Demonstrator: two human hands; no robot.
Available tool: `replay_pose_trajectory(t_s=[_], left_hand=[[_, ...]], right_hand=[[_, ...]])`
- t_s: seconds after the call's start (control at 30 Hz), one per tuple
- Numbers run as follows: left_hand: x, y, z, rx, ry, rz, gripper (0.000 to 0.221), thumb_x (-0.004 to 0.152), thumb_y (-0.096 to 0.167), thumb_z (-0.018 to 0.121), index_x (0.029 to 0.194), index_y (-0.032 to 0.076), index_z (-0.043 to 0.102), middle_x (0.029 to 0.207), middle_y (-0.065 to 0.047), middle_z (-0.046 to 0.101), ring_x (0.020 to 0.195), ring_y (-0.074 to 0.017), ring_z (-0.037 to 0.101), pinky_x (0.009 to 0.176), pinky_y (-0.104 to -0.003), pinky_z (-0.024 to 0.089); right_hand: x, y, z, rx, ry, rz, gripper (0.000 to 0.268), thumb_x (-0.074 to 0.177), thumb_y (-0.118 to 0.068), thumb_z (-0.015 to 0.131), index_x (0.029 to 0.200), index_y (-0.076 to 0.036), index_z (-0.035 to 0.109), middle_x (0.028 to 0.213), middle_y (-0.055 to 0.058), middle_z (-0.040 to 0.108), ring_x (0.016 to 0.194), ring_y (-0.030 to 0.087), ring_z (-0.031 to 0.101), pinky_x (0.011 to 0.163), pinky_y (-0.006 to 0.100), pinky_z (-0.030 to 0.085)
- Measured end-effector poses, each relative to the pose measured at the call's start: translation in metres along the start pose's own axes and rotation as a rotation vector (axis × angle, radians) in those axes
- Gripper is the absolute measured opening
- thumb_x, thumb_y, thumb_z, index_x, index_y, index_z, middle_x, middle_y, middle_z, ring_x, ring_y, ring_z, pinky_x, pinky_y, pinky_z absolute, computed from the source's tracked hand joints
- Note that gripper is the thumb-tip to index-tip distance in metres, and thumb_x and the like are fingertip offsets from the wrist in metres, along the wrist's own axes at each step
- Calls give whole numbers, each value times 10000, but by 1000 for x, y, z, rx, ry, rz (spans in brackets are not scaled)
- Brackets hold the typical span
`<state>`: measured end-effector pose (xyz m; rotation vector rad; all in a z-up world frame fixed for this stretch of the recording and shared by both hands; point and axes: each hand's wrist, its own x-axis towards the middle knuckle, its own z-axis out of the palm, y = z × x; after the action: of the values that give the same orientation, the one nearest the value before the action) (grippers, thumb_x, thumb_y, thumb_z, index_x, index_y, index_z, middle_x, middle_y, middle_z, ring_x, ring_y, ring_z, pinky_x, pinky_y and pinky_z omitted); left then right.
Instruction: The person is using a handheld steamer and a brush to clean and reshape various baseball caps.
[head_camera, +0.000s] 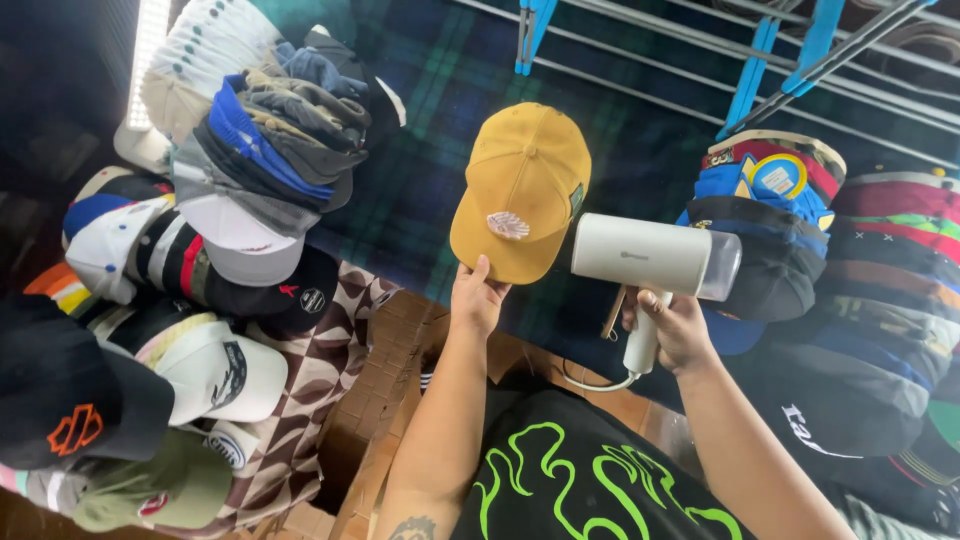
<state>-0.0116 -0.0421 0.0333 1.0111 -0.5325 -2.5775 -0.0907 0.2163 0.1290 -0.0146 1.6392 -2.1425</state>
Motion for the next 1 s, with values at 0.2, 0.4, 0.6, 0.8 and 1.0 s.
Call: replay_pose_trajectory(t_s=[0.2,0.4,0.6,0.8,1.0], left_hand=[[-13,8,11,15,-67,41,331,999,193,684,1301,199,549,1181,-106,682,1085,-291,684,959,-500,582],[38,22,-3,88,54,89,422,913,163,778,1302,224,628,1191,-130,690,1124,-328,667,966,-615,534],[107,67,6,1015,284,203,416,831,513,789,1156,253,780,1096,-58,760,1048,-263,718,808,-442,626],[112,78,29,1243,178,179,435,905,496,679,1272,266,720,1139,-27,759,1100,-229,720,891,-409,610],[96,101,69,1004,120,97,524,917,605,641,1208,187,765,1208,-87,746,1166,-260,685,937,-396,565]], right_hand=[[27,41,-16,169,-142,162,258,888,-299,740,954,-74,632,694,85,619,639,251,700,610,415,609],[29,20,53,260,-200,259,928,701,-246,740,1524,-31,369,1413,124,560,1332,497,517,1005,769,362],[31,33,67,441,-58,246,742,709,-118,718,1410,-72,480,1228,40,587,1255,416,563,1063,800,346],[70,83,28,497,63,239,743,714,-113,766,1387,-160,453,1309,29,623,1304,370,559,1092,734,404],[83,61,48,541,118,208,690,702,-173,786,1312,-214,465,1388,79,656,1335,356,568,1100,713,387]])
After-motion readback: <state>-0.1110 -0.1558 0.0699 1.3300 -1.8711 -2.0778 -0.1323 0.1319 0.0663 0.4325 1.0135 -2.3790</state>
